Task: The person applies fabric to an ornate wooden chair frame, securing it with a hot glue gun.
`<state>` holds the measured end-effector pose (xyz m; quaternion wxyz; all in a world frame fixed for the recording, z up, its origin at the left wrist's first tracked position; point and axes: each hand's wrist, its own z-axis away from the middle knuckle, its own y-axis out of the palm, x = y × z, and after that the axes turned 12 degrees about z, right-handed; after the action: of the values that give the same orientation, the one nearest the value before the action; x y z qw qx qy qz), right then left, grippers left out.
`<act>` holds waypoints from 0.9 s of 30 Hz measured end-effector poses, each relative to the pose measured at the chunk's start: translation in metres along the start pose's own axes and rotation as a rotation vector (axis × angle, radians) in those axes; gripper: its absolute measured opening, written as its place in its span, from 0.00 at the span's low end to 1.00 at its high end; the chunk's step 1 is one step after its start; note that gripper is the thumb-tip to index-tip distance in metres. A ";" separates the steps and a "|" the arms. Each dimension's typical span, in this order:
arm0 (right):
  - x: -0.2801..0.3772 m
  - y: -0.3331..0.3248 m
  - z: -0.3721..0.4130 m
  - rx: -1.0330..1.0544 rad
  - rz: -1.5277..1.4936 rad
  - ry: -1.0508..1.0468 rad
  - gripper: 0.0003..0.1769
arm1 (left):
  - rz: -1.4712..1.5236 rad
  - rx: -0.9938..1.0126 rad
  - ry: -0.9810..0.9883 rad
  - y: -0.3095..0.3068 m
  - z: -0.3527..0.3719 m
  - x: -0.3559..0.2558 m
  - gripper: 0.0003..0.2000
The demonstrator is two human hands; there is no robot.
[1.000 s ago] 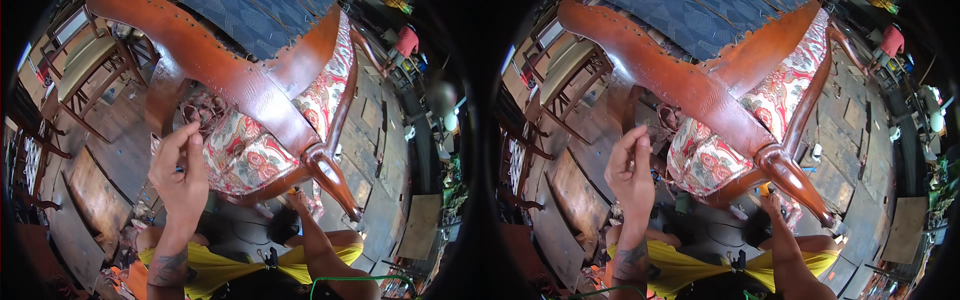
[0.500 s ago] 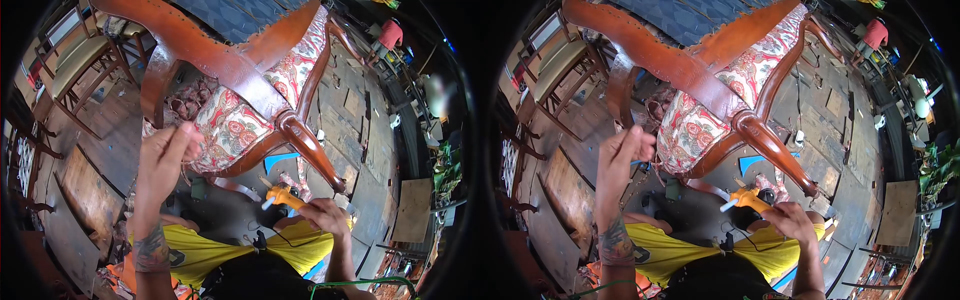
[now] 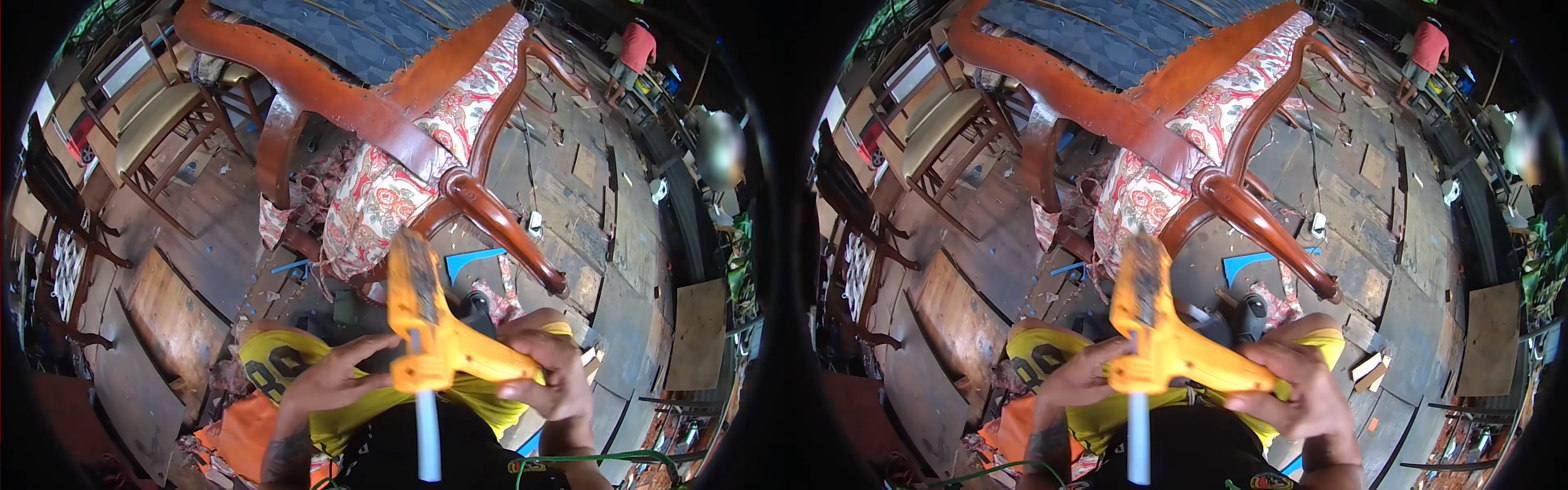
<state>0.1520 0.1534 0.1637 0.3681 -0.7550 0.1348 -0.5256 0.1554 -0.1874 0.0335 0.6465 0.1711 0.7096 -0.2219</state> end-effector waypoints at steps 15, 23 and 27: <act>0.038 0.186 -0.094 -0.403 -0.009 -0.538 0.37 | 0.708 -0.526 0.399 -0.011 -0.021 -0.067 0.38; -0.007 0.167 -0.155 -0.308 -0.216 -0.439 0.17 | 0.449 -0.590 0.098 -0.081 -0.009 -0.065 0.26; -0.007 0.165 -0.187 -0.039 -0.557 -0.103 0.20 | 0.340 -0.537 0.004 -0.101 -0.030 -0.055 0.28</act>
<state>0.0124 -0.0341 0.0767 0.2014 -0.7956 -0.0865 -0.5647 0.0825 -0.2535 0.0995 0.6948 0.1108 0.7055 0.0850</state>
